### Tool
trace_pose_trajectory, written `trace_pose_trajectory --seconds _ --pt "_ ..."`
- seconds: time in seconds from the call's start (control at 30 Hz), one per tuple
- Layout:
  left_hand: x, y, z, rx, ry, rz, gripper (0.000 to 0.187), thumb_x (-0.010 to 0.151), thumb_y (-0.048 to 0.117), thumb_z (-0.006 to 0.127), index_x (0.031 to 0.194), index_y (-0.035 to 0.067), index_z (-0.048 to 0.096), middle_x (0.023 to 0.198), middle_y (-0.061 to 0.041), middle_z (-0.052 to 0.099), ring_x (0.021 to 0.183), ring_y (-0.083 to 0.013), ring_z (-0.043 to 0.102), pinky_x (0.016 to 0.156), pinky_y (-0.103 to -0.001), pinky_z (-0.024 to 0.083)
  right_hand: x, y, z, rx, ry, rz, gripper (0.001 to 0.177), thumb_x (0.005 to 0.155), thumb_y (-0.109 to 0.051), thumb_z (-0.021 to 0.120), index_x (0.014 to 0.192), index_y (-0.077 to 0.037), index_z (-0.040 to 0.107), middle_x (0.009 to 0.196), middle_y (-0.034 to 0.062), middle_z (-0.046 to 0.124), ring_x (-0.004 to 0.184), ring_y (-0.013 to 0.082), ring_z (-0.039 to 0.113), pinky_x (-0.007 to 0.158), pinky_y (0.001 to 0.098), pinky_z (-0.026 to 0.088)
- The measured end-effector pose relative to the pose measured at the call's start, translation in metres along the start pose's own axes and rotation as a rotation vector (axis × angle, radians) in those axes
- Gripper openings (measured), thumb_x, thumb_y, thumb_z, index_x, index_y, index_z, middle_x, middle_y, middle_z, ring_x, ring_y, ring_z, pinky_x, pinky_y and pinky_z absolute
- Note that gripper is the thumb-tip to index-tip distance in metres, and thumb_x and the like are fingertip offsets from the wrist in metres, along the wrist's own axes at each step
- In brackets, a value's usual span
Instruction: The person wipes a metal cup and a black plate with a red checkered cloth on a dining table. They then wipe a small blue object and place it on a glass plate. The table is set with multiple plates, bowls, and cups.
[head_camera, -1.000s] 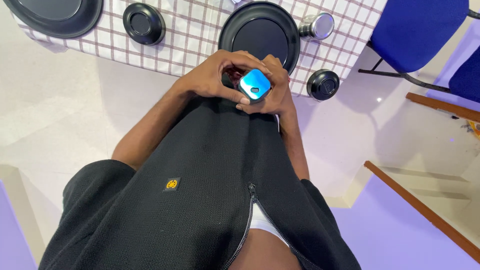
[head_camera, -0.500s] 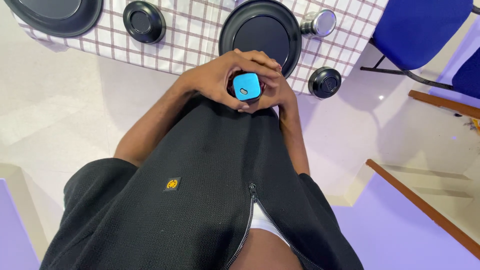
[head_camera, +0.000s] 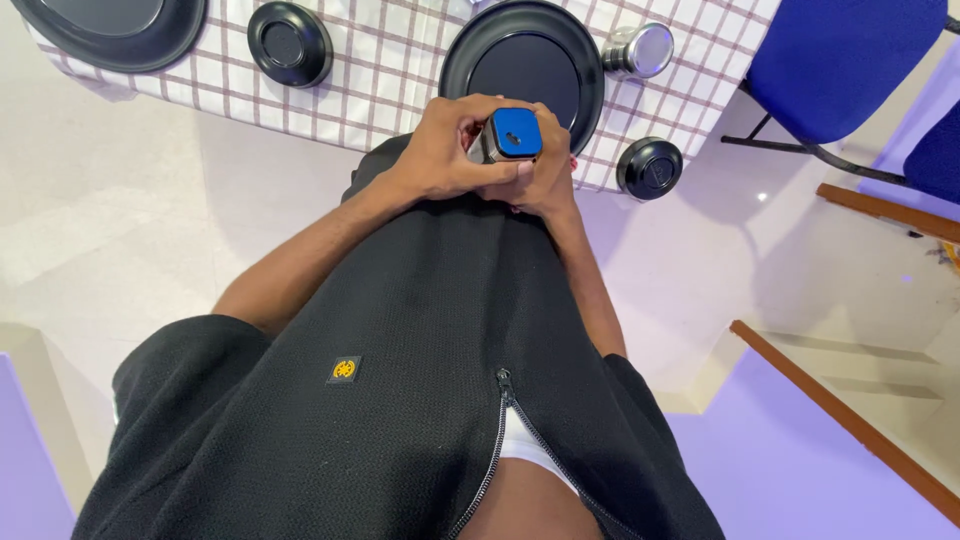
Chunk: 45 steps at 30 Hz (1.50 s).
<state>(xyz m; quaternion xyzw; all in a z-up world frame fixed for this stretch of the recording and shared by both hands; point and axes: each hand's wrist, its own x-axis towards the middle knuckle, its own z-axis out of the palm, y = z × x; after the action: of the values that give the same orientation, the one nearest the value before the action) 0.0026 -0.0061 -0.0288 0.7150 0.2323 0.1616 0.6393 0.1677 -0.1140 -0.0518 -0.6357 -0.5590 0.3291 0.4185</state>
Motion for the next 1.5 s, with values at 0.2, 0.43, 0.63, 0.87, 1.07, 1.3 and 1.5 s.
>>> trace_pose_trajectory --seconds 0.2,0.43,0.63,0.87,1.07,1.3,1.5 --pt "0.000 -0.002 -0.003 -0.032 -0.068 -0.021 0.061 0.087 0.040 0.083 0.135 0.006 0.067 0.115 -0.012 0.076 0.106 -0.0220 0.075 0.096 -0.037 0.061 -0.010 0.001 -0.003 0.086 -0.086 0.037 0.066 0.067 -0.026 0.093 0.122 -0.003 0.065 0.118 0.0105 0.071 0.109 0.0260 0.068 0.096 0.0388 0.055" --pt "0.009 -0.036 -0.018 -0.471 0.210 -0.126 0.077 0.101 0.057 0.068 0.150 0.002 0.047 0.137 -0.013 0.069 0.129 -0.0238 0.069 0.115 -0.040 0.057 -0.035 0.059 0.000 0.531 0.082 0.424 0.059 0.096 -0.032 0.076 0.140 0.003 0.057 0.131 0.0109 0.067 0.122 0.0202 0.063 0.109 0.0361 0.050" --pt "0.013 -0.056 -0.003 -0.886 0.172 -0.457 0.089 0.093 0.075 0.053 0.141 0.000 0.045 0.130 -0.016 0.065 0.120 -0.0281 0.065 0.095 -0.057 0.062 -0.016 0.032 -0.017 1.055 0.383 0.279 0.053 0.106 -0.037 0.058 0.145 -0.003 0.051 0.144 0.0167 0.057 0.133 0.0280 0.060 0.118 0.0434 0.048" --pt "0.026 -0.016 0.005 -0.660 -0.198 -0.474 0.089 0.088 0.068 0.060 0.146 0.017 0.016 0.130 -0.005 0.061 0.109 -0.0176 0.070 0.080 -0.047 0.065 0.024 0.008 -0.010 -0.174 0.122 -0.113 0.047 0.113 -0.036 0.043 0.147 -0.006 0.056 0.150 0.0160 0.056 0.132 0.0358 0.057 0.117 0.0435 0.042" --pt "0.007 -0.005 0.012 -0.196 -0.298 -0.428 0.063 0.089 0.050 0.074 0.123 -0.002 0.062 0.101 -0.009 0.070 0.090 -0.0145 0.066 0.080 -0.030 0.054 0.018 0.023 -0.023 0.343 -0.173 0.247 0.041 0.110 -0.034 0.051 0.124 0.001 0.066 0.113 0.0132 0.069 0.106 0.0206 0.063 0.097 0.0321 0.051" --pt "-0.001 -0.013 0.001 -0.283 -0.183 -0.519 0.065 0.084 0.051 0.079 0.119 -0.001 0.064 0.097 -0.011 0.071 0.088 -0.0190 0.071 0.078 -0.035 0.059 -0.015 0.034 -0.034 0.183 -0.045 -0.010 0.037 0.106 -0.031 0.062 0.113 0.004 0.071 0.109 0.0112 0.069 0.097 0.0181 0.068 0.084 0.0304 0.053" --pt "0.019 -0.055 -0.042 0.019 0.409 -0.245 0.070 0.080 0.041 0.093 0.126 0.000 0.059 0.110 -0.011 0.069 0.096 -0.0204 0.072 0.081 -0.035 0.061 -0.061 0.133 0.010 0.138 0.041 0.408 0.029 0.101 -0.029 0.072 0.099 -0.001 0.073 0.083 0.0035 0.067 0.078 0.0105 0.060 0.072 0.0276 0.051"
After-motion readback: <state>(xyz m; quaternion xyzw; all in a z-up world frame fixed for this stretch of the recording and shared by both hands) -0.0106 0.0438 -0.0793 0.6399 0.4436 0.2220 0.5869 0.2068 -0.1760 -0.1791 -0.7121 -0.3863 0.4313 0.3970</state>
